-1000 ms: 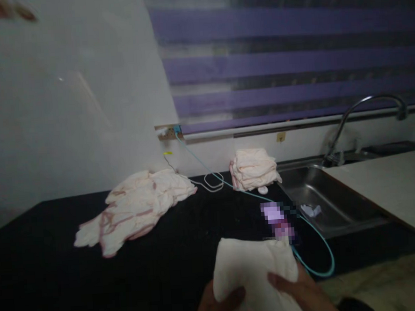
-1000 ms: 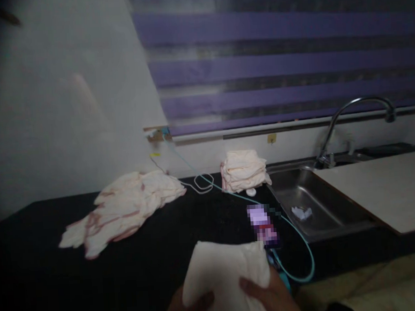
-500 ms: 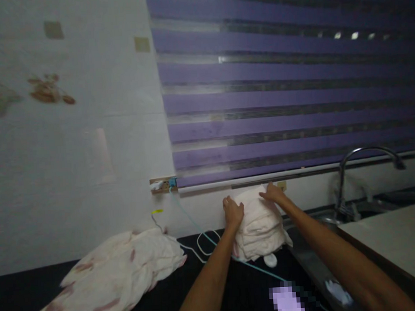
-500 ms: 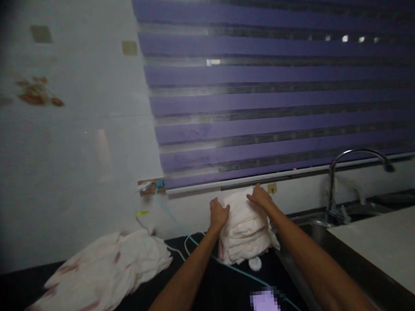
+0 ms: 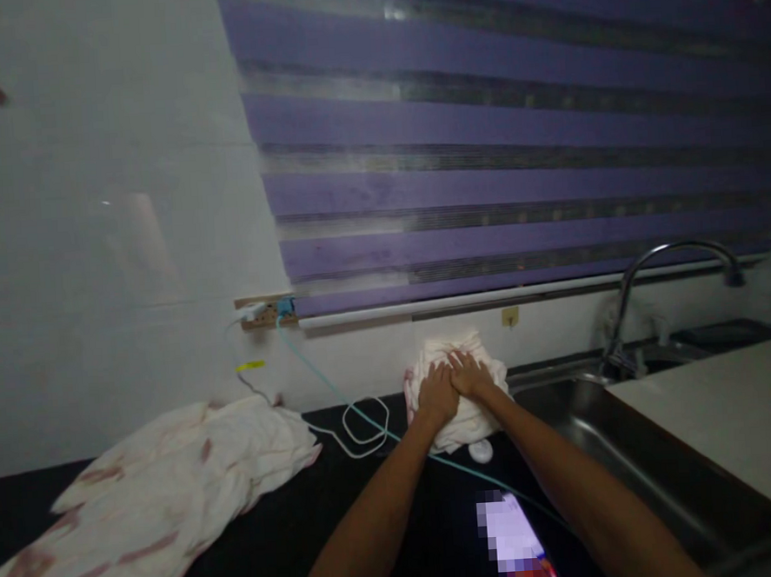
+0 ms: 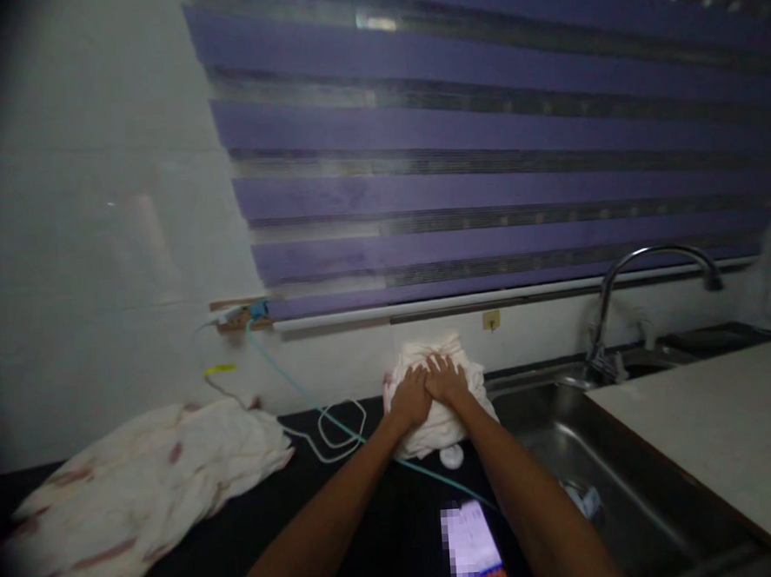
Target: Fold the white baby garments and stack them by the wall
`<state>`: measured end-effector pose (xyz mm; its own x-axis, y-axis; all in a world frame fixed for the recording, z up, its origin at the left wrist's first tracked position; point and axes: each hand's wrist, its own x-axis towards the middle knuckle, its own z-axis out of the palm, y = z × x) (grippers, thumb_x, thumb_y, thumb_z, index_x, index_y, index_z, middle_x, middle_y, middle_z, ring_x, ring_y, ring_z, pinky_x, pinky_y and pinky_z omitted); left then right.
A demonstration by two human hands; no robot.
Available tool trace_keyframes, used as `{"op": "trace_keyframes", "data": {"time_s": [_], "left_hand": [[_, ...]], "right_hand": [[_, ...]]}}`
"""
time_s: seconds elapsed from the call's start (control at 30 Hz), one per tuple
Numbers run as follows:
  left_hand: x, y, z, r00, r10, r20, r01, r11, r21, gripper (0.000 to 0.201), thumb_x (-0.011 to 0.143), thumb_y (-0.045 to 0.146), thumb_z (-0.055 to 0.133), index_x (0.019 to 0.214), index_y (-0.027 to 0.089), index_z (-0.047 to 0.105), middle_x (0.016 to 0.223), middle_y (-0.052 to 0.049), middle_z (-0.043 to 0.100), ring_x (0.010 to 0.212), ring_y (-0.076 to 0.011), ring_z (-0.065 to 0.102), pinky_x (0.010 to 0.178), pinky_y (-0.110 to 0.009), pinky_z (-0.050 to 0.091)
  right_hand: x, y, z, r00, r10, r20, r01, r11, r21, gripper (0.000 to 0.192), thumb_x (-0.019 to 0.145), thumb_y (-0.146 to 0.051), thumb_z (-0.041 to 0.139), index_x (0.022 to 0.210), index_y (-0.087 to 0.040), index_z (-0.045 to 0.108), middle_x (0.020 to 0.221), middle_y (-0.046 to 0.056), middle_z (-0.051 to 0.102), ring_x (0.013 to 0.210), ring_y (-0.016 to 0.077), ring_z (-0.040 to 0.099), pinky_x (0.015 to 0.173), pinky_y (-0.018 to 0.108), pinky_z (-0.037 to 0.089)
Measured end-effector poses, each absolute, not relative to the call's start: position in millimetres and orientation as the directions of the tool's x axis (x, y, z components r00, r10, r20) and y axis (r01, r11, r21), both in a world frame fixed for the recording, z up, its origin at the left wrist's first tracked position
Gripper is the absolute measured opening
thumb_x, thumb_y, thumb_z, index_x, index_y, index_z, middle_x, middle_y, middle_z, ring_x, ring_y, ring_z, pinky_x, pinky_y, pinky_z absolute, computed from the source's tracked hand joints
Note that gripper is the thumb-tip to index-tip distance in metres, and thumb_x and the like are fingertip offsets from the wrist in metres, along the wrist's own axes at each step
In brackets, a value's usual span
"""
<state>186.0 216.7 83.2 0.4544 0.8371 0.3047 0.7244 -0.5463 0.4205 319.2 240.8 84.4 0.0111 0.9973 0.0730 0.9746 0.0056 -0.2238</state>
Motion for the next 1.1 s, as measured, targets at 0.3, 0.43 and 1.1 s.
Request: {"op": "trace_keyframes", "data": {"time_s": [0.3,0.43,1.1], "left_hand": [[39,62,47,0.439,0.844,0.308,0.709,-0.536,0.459,0.063,0.092,0.036,0.057,0.156,0.035,0.051,0.172,-0.003,0.032,0.161,-0.0303,0.023,0.130,-0.055,0.024],[-73,48,28,0.157,0.949,0.275,0.921,-0.241,0.306,0.056,0.097,0.038,0.046,0.149,0.023,0.060,0.165,-0.010,0.046,0.155,-0.0313,0.039,0.128,-0.053,0.032],[-115,37,2,0.044,0.984,0.172,0.998,-0.052,0.045,0.061,0.107,0.045,0.029,0.161,0.020,0.043,0.169,-0.016,0.036,0.157,-0.0370,0.033,0.123,-0.056,0.030]], "right_hand": [[314,233,87,0.018,0.994,0.108,0.986,0.000,-0.167,0.064,0.106,-0.036,0.026,0.168,-0.024,0.023,0.176,0.005,0.018,0.162,0.0270,0.017,0.127,0.052,0.020],[309,221,88,0.035,0.990,0.137,0.987,-0.012,-0.162,0.064,0.105,-0.033,0.028,0.168,-0.023,0.025,0.176,0.007,0.021,0.161,0.0278,0.018,0.127,0.054,0.019],[84,2,11,-0.286,0.945,0.159,0.865,0.326,-0.381,0.062,0.104,-0.038,0.038,0.163,-0.021,0.038,0.171,0.010,0.033,0.159,0.0316,0.027,0.128,0.054,0.021]]}}
